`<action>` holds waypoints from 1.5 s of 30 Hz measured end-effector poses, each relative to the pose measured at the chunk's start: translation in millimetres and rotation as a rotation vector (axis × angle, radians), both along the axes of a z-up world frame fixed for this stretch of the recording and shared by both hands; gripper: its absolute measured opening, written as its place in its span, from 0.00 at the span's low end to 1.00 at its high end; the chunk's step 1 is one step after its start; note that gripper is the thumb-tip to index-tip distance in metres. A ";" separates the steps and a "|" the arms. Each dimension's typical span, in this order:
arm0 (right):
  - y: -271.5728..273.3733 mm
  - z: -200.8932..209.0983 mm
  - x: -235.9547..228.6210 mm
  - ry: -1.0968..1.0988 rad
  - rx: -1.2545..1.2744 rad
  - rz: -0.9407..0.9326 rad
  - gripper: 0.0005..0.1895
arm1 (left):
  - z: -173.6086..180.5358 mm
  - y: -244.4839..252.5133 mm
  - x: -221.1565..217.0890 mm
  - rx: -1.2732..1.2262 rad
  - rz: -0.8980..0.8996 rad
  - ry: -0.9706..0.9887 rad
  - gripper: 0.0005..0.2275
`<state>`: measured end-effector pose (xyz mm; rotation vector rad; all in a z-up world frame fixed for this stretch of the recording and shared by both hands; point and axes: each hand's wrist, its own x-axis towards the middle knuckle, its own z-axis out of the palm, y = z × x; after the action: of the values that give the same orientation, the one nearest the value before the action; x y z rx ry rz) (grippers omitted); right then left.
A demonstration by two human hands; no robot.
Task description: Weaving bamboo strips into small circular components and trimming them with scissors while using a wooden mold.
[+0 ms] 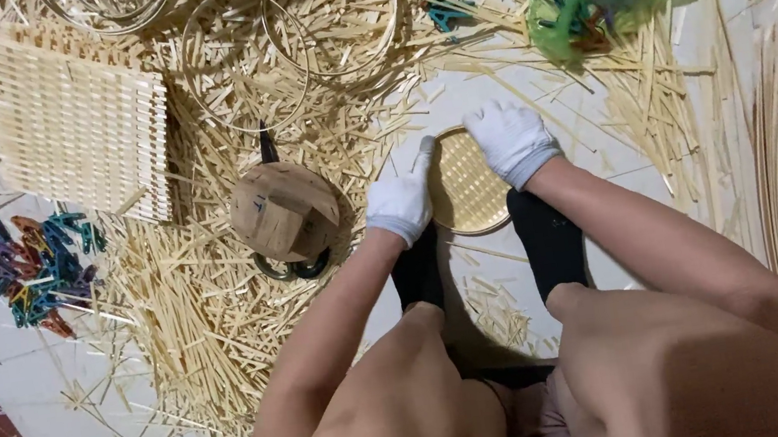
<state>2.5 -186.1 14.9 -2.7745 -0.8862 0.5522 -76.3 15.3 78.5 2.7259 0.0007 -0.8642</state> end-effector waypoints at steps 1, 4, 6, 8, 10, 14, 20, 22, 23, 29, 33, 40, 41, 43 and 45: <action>0.7 1.7 0.7 -0.012 -0.006 0.015 0.13 | -10.0 3.6 -4.1 -0.010 -0.025 0.023 0.37; 0.5 -11.4 3.8 -0.063 0.009 0.026 0.16 | -22.1 12.5 2.2 -0.045 -0.087 -0.087 0.32; -1.9 -17.6 6.0 -0.083 0.019 0.022 0.17 | -33.5 9.3 16.3 -0.084 -0.122 -0.201 0.28; -3.9 -14.0 -5.1 -0.044 0.034 0.002 0.14 | -52.0 -1.3 19.7 -0.168 -0.129 -0.282 0.16; -3.1 -18.2 -1.0 -0.026 0.027 -0.040 0.13 | -78.0 -14.5 46.5 -0.159 -0.188 -0.301 0.14; -7.7 17.8 4.4 0.084 0.075 -0.300 0.16 | -77.3 -30.3 67.9 -0.096 -0.360 -0.200 0.10; -35.1 5.0 4.3 0.175 0.158 -0.360 0.11 | -65.4 -14.6 51.0 -0.096 -0.264 -0.203 0.14; -27.8 17.8 10.6 0.132 0.152 -0.280 0.11 | -64.7 -12.8 28.3 -0.076 -0.176 -0.233 0.13; -23.2 23.9 10.9 0.099 0.141 -0.201 0.11 | -64.3 -10.8 14.1 -0.059 -0.087 -0.253 0.13; 13.1 42.3 4.5 0.141 -0.125 -0.076 0.08 | -59.3 -6.3 -4.6 0.028 0.015 -0.289 0.08; 12.5 20.2 -11.3 0.092 -0.132 -0.107 0.09 | -52.1 -5.9 3.4 0.007 -0.041 -0.254 0.08; 10.9 -14.5 -20.5 -0.133 -0.116 -0.064 0.11 | -33.2 -16.2 34.6 0.025 -0.250 -0.222 0.09; 10.5 -17.8 -21.7 -0.149 -0.104 -0.062 0.11 | -21.5 -18.6 41.7 0.026 -0.270 -0.162 0.08; 10.0 -25.7 -23.7 -0.148 -0.100 -0.064 0.10 | -36.5 -18.5 49.5 0.045 -0.306 -0.105 0.08; 9.3 -24.1 -22.9 -0.149 -0.096 -0.065 0.09 | -46.0 -19.0 53.9 0.065 -0.341 -0.051 0.09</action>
<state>-20.4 -176.8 -9.3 -2.9515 -0.8145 0.3908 -22.4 -3.7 32.5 2.8544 -0.4661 -0.8934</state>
